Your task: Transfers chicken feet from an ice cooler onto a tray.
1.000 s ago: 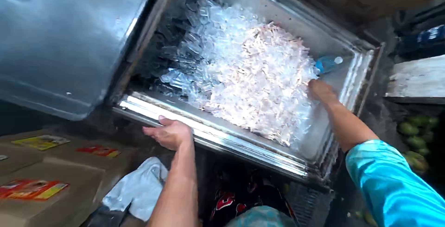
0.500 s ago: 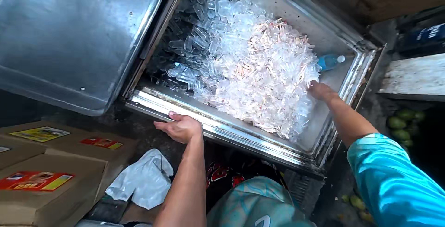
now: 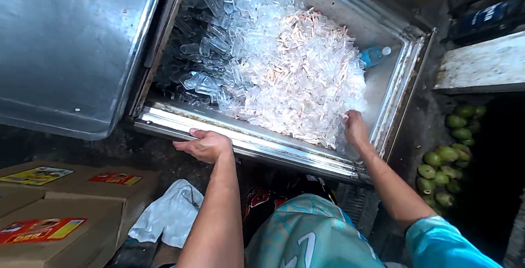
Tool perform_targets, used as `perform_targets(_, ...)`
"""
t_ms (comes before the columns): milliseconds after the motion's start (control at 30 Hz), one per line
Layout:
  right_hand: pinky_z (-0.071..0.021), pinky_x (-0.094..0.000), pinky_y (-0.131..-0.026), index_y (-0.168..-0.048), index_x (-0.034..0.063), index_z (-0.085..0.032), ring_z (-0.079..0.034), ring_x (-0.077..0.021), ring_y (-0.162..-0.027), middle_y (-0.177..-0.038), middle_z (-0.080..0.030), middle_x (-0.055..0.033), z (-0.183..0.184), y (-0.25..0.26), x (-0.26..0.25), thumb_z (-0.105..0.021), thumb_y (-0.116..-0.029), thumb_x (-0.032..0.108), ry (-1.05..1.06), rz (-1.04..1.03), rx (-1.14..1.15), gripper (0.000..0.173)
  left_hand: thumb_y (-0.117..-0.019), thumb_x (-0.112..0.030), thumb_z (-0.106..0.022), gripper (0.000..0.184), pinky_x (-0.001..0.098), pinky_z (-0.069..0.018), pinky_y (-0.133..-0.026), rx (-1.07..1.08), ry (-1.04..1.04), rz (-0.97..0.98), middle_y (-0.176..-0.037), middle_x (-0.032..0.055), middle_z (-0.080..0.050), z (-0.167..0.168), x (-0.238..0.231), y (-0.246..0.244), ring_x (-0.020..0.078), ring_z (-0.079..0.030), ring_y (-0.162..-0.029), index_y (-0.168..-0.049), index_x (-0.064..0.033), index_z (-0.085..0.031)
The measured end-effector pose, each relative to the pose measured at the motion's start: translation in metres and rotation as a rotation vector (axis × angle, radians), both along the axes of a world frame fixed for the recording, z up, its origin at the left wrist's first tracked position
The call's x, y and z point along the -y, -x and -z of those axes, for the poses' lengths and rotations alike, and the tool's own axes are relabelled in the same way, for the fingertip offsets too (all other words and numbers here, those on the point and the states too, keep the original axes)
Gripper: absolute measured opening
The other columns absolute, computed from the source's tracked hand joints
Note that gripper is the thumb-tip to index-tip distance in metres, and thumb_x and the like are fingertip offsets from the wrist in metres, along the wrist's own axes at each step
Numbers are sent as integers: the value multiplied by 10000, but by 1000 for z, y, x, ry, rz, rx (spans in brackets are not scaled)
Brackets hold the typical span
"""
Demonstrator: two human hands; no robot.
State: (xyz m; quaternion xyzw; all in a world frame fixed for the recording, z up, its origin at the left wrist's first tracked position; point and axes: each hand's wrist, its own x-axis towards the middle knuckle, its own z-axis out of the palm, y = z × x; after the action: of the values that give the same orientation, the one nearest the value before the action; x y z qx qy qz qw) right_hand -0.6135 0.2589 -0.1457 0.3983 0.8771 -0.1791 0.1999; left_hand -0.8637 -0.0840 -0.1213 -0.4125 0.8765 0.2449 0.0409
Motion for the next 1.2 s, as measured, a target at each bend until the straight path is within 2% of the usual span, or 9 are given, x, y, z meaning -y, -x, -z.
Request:
perform_targets(133,-510,-552,-981,-1332,94,-623,-635,-350,-1174,-1239,-665,-169,-7,-22,61,-503,-1047,340,75,-115,21,394,-1117,-385,-335,650,396,-475,-1102,-6,1,3,-1539,241,-459,-2,0,1,298,-557,-1360,-1609,6,-170)
perform_targets(233,-510,-572,-965,-1295,121,-661,-607,-411,-1174,-1214,-643,-214,6,-24,58,-582,-1002,270,69,-193,19,338,-1116,-385,-346,656,403,-484,-1093,-9,7,23,-1533,258,-451,0,2,0,314,-560,-1352,-1603,21,-176)
perform_targets(333,-430,-647,-1052,-1200,185,-718,-502,-426,-1352,-1418,-566,-206,28,-24,23,-576,-968,141,35,-413,-79,276,-1115,-370,-353,646,401,-489,-1089,-13,6,20,-1534,249,-454,1,1,0,305,-559,-1353,-1603,14,-175)
perform_targets(400,-300,-732,-1124,-1240,197,-692,-337,-417,-1501,-1570,-460,-158,35,-22,-3,-534,-1006,108,61,-605,-79,296,-1116,-363,-351,640,405,-488,-1089,-15,12,22,-1533,255,-452,1,0,1,314,-557,-1356,-1602,17,-181)
perform_targets(533,-210,-775,-1138,-1375,140,-616,-249,-406,-1543,-1626,-393,-129,21,-1,-70,-454,-1047,59,171,-822,171,374,-1116,-351,-360,624,402,-491,-1086,-18,24,16,-1520,253,-470,1,-1,0,310,-569,-1343,-1596,16,-205)
perform_targets(733,-321,-780,-1065,-1325,59,-626,-494,-483,-1354,-1427,-558,-242,-19,62,-153,-539,-1019,47,-169,-507,129,318,-1118,-358,-354,625,408,-505,-1068,4,36,8,-1498,258,-492,1,-2,0,312,-585,-1325,-1593,18,-198)
perform_targets(900,-381,-685,-1074,-1331,47,-625,-586,-437,-1255,-1368,-610,-224,-35,155,-114,-608,-980,91,-117,-474,-98,354,-1116,-351,-366,627,413,-507,-1068,-13,48,-6,-1495,259,-497,3,-3,2,320,-590,-1319,-1595,18,-202)
perform_targets(1067,-337,-696,-1110,-1437,260,-589,-354,-374,-1495,-1586,-459,-73,29,203,-49,-510,-1058,362,65,-646,-71,399,-1117,-354,-354,624,400,-503,-1070,-6,71,0,-1483,252,-514,4,-3,0,303,-597,-1314,-1594,20,-206)
perform_targets(1200,-369,-645,-1110,-1367,208,-638,-423,-353,-1451,-1479,-552,-126,46,176,-44,-406,-1086,410,28,-750,-35,417,-1118,-368,-349,644,391,-480,-1100,0,26,-7,-1506,247,-493,2,-1,0,296,-569,-1347,-1607,10,-171)
